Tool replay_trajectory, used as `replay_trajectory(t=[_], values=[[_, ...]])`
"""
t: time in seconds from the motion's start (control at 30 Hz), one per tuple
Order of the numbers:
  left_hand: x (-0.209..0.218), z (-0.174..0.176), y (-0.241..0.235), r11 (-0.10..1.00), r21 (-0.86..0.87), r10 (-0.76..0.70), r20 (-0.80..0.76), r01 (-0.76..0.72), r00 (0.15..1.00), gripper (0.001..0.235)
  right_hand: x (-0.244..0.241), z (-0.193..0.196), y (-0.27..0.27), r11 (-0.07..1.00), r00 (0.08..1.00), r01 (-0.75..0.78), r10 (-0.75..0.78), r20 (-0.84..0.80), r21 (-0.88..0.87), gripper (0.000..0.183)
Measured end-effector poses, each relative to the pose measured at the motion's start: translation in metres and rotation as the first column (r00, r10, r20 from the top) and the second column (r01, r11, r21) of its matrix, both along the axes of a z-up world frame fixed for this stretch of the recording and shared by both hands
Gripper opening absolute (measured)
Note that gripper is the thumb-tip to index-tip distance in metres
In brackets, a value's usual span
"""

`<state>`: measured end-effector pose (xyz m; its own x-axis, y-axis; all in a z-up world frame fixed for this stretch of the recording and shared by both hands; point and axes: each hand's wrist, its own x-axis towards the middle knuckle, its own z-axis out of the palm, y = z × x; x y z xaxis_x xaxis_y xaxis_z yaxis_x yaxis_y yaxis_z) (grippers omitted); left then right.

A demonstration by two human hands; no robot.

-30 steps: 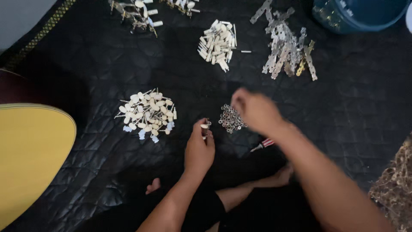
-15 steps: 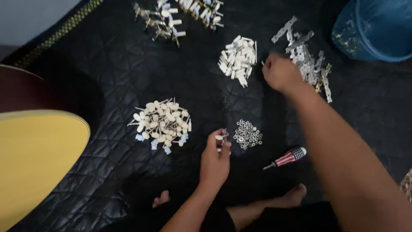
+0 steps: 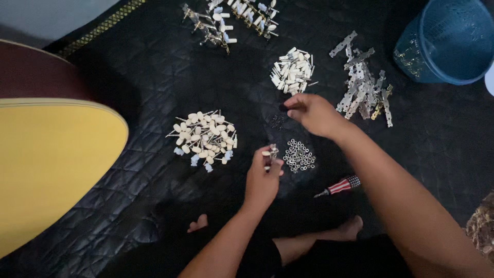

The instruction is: The person assembles guitar tuning pegs by inserting white plastic knobs into metal gear housings and securing them with a screwdriver. They also place small metal washers onto the shafts of the pegs. The person works with multiple piles of parts laid out on a black mat.

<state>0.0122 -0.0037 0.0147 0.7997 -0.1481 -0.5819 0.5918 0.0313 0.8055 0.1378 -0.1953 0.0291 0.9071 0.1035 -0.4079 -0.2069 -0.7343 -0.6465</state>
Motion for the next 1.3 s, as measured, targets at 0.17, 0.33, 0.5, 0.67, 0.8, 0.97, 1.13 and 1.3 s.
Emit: replay_trajectory(t=[0.17,0.33,0.5,0.67,0.8,0.97,1.13,1.3], values=[[-0.007,0.002,-0.008,0.984,-0.181,0.018,0.068,-0.006,0.998,0.048,-0.068,0.114,0.035,0.962,0.985,-0.101,0.133,0.111,-0.256,0.029],[-0.029,0.027,-0.021,0.893,-0.448,0.052,0.03,-0.033,0.998,0.045,-0.151,0.154,0.043,0.985,0.979,-0.048,0.08,0.189,-0.169,0.028],[-0.039,0.079,0.0,0.804,-0.582,0.032,-0.164,-0.123,0.986,0.037,-0.177,0.102,0.029,0.856,0.908,0.369,-0.415,0.056,0.363,0.028],[-0.043,0.091,0.009,0.899,-0.4,0.079,-0.251,-0.177,0.965,0.042,-0.168,0.13,0.036,0.909,0.965,0.259,-0.255,-0.055,0.326,0.024],[-0.04,0.096,0.007,0.916,-0.374,0.057,-0.243,-0.148,0.968,0.032,-0.166,0.121,0.04,0.887,0.959,0.284,-0.258,-0.118,0.365,0.024],[-0.038,0.096,0.004,0.915,-0.362,0.094,-0.239,-0.179,0.966,0.03,-0.167,0.108,0.036,0.748,0.939,0.344,-0.266,-0.218,0.568,0.022],[-0.043,0.076,0.004,0.79,-0.545,0.202,-0.204,-0.282,0.958,0.041,-0.164,0.12,0.045,0.988,0.927,-0.04,-0.018,0.374,0.148,0.036],[-0.047,0.066,-0.002,0.836,-0.498,0.14,-0.212,-0.23,0.967,0.049,-0.17,0.102,0.06,0.909,0.703,-0.363,0.412,0.58,-0.205,0.021]])
